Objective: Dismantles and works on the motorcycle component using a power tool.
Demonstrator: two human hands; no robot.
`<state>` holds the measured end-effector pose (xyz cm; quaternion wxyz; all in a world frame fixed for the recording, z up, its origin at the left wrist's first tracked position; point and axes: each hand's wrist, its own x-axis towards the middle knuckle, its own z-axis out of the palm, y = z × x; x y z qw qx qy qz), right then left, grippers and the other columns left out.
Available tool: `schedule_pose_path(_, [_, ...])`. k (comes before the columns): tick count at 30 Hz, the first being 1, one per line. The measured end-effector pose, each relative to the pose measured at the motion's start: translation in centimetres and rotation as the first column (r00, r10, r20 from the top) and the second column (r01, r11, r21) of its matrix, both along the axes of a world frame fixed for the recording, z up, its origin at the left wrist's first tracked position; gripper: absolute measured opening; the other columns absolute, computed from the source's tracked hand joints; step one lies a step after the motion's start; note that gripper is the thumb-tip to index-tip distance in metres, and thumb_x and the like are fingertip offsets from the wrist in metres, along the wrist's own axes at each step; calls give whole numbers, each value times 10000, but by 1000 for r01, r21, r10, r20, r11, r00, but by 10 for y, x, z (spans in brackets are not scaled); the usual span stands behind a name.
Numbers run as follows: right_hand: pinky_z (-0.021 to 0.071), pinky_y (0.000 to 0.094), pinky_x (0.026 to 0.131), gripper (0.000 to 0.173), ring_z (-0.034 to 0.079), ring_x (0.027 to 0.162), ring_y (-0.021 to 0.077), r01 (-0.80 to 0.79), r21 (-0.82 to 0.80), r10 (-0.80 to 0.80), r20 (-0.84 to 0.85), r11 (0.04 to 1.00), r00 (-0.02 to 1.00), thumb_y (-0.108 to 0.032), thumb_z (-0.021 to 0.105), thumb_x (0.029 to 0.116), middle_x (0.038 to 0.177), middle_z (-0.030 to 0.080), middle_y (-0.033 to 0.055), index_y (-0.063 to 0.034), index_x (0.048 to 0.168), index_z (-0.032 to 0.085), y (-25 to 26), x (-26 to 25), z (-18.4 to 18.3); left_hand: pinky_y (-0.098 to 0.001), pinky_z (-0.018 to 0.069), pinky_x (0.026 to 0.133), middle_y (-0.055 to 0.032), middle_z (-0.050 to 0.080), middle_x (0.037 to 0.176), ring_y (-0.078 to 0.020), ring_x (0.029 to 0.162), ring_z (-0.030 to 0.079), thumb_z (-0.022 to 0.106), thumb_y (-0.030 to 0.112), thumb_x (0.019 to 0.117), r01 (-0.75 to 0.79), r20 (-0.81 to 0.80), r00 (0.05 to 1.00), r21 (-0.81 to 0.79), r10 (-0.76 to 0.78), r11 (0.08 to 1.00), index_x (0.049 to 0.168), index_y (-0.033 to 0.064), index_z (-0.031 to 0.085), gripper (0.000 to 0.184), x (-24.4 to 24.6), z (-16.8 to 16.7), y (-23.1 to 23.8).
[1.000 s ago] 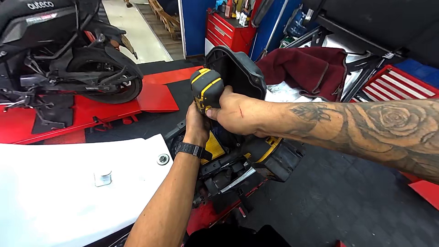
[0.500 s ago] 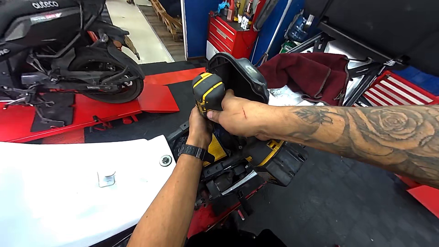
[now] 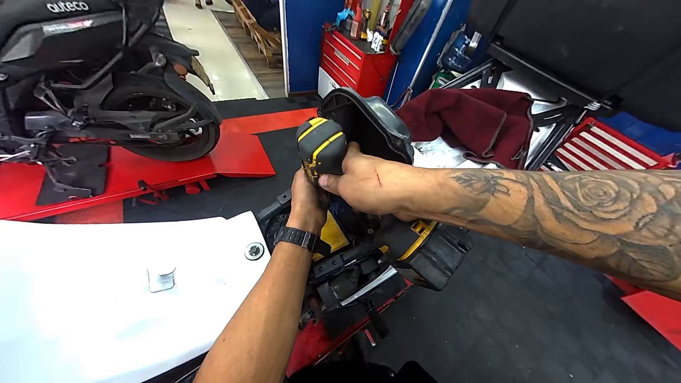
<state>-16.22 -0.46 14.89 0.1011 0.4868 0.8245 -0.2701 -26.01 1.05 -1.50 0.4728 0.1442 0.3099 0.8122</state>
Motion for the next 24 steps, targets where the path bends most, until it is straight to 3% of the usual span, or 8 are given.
schedule_pose_path(3, [534, 396, 640, 771, 637, 777, 218, 19, -29, -19, 3, 999, 1000, -518, 455, 1068, 1041, 608, 147, -64, 1582, 104, 1, 0, 2, -365, 567, 777, -41, 690, 938, -146, 900, 675, 389, 260, 1074, 5, 6, 1000, -5, -5, 1000, 1048, 122, 631, 280, 0, -1, 0])
schedule_pose_path(10, [508, 327, 567, 750, 569, 623, 151, 40, -88, -43, -32, 995, 999, -512, 473, 1065, 931, 574, 99, -101, 1574, 106, 5, 0, -2, -389, 562, 819, -50, 692, 986, -164, 952, 672, 358, 281, 1086, 6, 15, 1000, -15, -6, 1000, 1088, 119, 624, 311, 0, -3, 2])
schedule_pose_path(15, [554, 347, 614, 702, 654, 738, 183, 2, -90, -5, -30, 996, 1000, -496, 482, 1067, 1033, 622, 120, -122, 1562, 152, 7, 0, 3, -386, 564, 784, -47, 691, 956, -163, 913, 672, 384, 309, 1075, -1, 15, 1000, -15, 1, 1000, 1059, 126, 637, 312, -1, -5, 2])
schedule_pose_path(18, [556, 405, 626, 706, 650, 732, 217, -13, -36, 12, -31, 999, 999, -507, 483, 1062, 991, 623, 132, -95, 1551, 183, 5, 7, 2, -389, 558, 780, -54, 680, 967, -167, 915, 661, 398, 257, 1072, -25, -33, 999, -53, 23, 998, 1078, 106, 629, 276, 2, -1, -1])
schedule_pose_path(21, [596, 499, 759, 664, 706, 921, 241, -93, 26, 93, -13, 995, 996, -521, 498, 1048, 1056, 674, 105, -133, 1530, 260, -3, 18, 10, -380, 575, 792, -47, 697, 952, -152, 915, 677, 438, 259, 1066, 16, -21, 1000, -29, -16, 999, 1054, 112, 648, 257, 6, 8, -15])
schedule_pose_path(24, [600, 404, 683, 575, 695, 847, 148, -139, 58, 134, 92, 989, 987, -540, 482, 1047, 978, 656, 22, -173, 1464, 332, -14, 27, 26, -335, 586, 714, -34, 703, 896, -128, 830, 684, 450, 276, 1064, 135, 39, 990, -58, -133, 989, 1014, 128, 654, 257, 15, 18, -32])
